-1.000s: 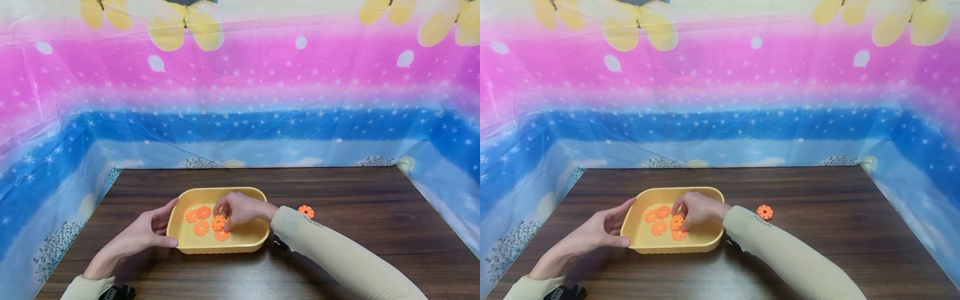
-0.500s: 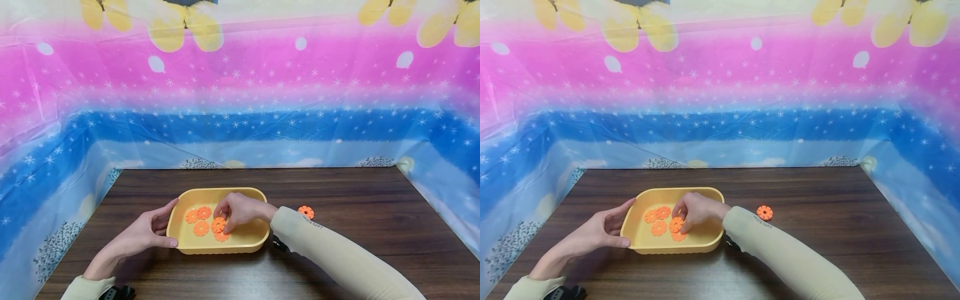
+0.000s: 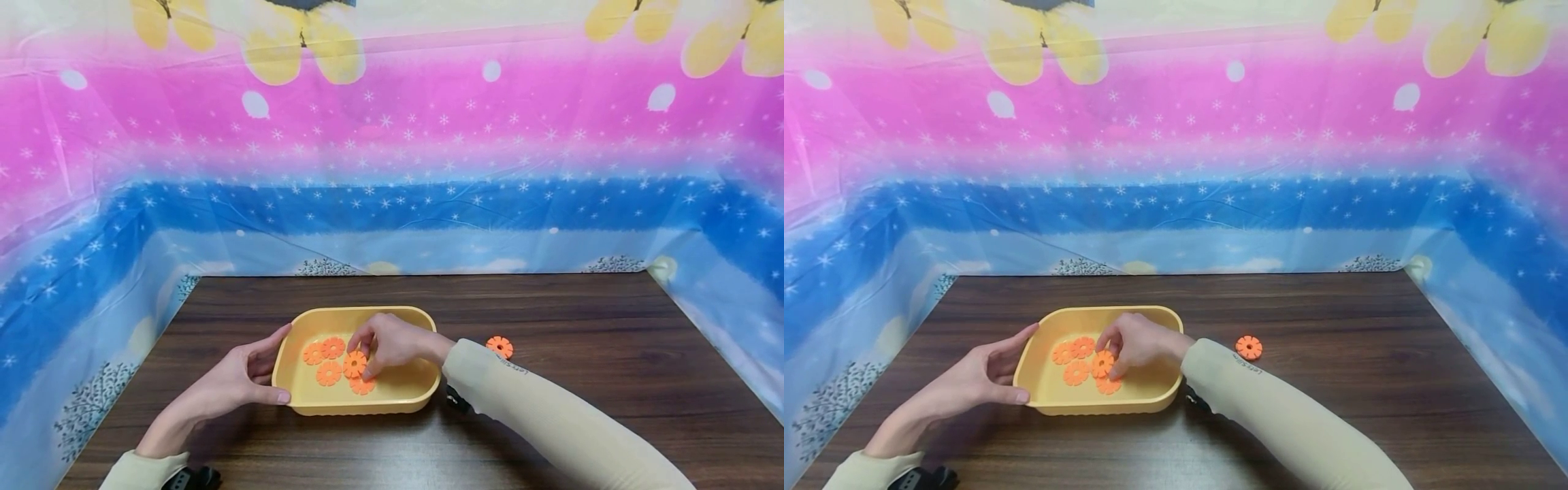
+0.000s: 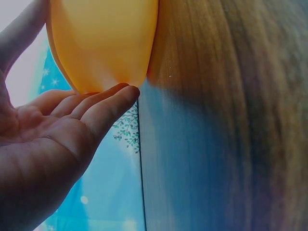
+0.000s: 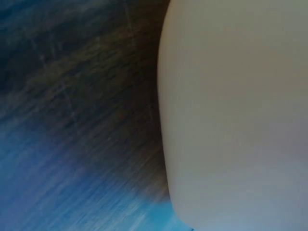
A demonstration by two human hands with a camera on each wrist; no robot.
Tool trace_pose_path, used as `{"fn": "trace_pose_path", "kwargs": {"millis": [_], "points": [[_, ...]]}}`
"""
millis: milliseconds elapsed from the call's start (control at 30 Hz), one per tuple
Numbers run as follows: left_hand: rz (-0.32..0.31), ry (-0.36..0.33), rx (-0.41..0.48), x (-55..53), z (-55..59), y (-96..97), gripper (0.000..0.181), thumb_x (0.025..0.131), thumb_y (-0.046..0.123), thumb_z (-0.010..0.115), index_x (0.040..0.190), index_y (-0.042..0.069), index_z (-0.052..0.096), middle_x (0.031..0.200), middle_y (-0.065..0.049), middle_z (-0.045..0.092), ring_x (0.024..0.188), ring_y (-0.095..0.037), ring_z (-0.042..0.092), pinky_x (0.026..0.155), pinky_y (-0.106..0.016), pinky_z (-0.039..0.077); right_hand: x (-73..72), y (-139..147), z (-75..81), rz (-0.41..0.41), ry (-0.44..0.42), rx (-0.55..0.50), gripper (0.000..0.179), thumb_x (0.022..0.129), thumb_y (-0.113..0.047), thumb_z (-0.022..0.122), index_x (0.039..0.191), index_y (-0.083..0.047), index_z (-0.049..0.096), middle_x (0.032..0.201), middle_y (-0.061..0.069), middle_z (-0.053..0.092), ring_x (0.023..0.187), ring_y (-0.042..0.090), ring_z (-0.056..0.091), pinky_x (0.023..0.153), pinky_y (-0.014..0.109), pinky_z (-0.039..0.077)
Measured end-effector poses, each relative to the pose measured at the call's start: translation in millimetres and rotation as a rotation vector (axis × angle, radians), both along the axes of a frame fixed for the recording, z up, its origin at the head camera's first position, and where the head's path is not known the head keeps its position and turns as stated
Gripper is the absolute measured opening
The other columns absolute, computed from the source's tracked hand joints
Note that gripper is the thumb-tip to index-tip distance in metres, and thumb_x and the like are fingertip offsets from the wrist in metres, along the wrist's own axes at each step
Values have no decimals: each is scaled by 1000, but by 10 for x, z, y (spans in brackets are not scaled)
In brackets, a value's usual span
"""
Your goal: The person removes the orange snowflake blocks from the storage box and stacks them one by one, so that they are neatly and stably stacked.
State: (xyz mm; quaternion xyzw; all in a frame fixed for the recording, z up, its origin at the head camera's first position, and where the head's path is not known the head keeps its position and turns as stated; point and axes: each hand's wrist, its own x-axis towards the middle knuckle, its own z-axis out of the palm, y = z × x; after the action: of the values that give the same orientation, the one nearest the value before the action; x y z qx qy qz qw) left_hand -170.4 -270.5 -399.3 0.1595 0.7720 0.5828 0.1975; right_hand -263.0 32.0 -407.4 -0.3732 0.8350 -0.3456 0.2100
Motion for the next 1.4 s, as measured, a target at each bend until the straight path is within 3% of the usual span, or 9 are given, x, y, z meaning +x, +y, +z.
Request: {"fn": "trace_pose_path", "kwargs": {"millis": [167, 433, 600, 867, 1100, 1400], "points": [[5, -2, -1, -1, 3, 3, 112, 85, 5, 86, 167, 5, 10, 167, -33, 15, 144, -52, 37, 102, -36, 55, 16, 20, 47, -65, -44, -59, 40, 77, 0, 90, 114, -10, 78, 85, 5, 67, 68, 11, 58, 66, 22, 49], [9, -9, -5, -7, -11, 3, 111, 86, 6, 85, 167, 5, 10, 167, -33, 17, 145, -50, 38, 103, -35, 54, 70, 81, 178, -87, -110, -182, 42, 78, -1, 89, 118, -5, 77, 87, 10, 64, 56, 13, 45, 57, 23, 41], [14, -13, -8, -8, -14, 5, 112, 85, 6, 86, 168, 6, 10, 168, -31, 17, 146, -49, 37, 104, -35, 54, 124, 151, 268, -109, -141, -236, 44, 78, -3, 90, 120, -7, 77, 92, 11, 64, 59, 13, 44, 58, 23, 39], [26, -24, -13, -14, -3, 5, 112, 85, 6, 86, 168, 6, 11, 169, -29, 16, 146, -49, 37, 103, -36, 55, 167, 317, 361, -132, -118, -285, 46, 79, -5, 90, 122, -9, 78, 93, 10, 65, 68, 20, 51, 59, 23, 40], [30, -25, -24, -19, -4, 13, 113, 85, 7, 87, 168, 7, 11, 169, -29, 16, 146, -48, 37, 103, -36, 54, 206, 538, 434, -184, -187, -347, 50, 78, -3, 90, 126, -9, 77, 91, 10, 59, 70, 21, 45, 63, 25, 42], [12, -16, -10, -14, -13, 5, 112, 86, 6, 86, 168, 6, 10, 168, -30, 17, 146, -49, 36, 103, -34, 55, 231, 880, 433, -239, -164, -334, 51, 79, -9, 91, 127, -11, 76, 84, 6, 52, 67, 18, 40, 62, 25, 37]]}}
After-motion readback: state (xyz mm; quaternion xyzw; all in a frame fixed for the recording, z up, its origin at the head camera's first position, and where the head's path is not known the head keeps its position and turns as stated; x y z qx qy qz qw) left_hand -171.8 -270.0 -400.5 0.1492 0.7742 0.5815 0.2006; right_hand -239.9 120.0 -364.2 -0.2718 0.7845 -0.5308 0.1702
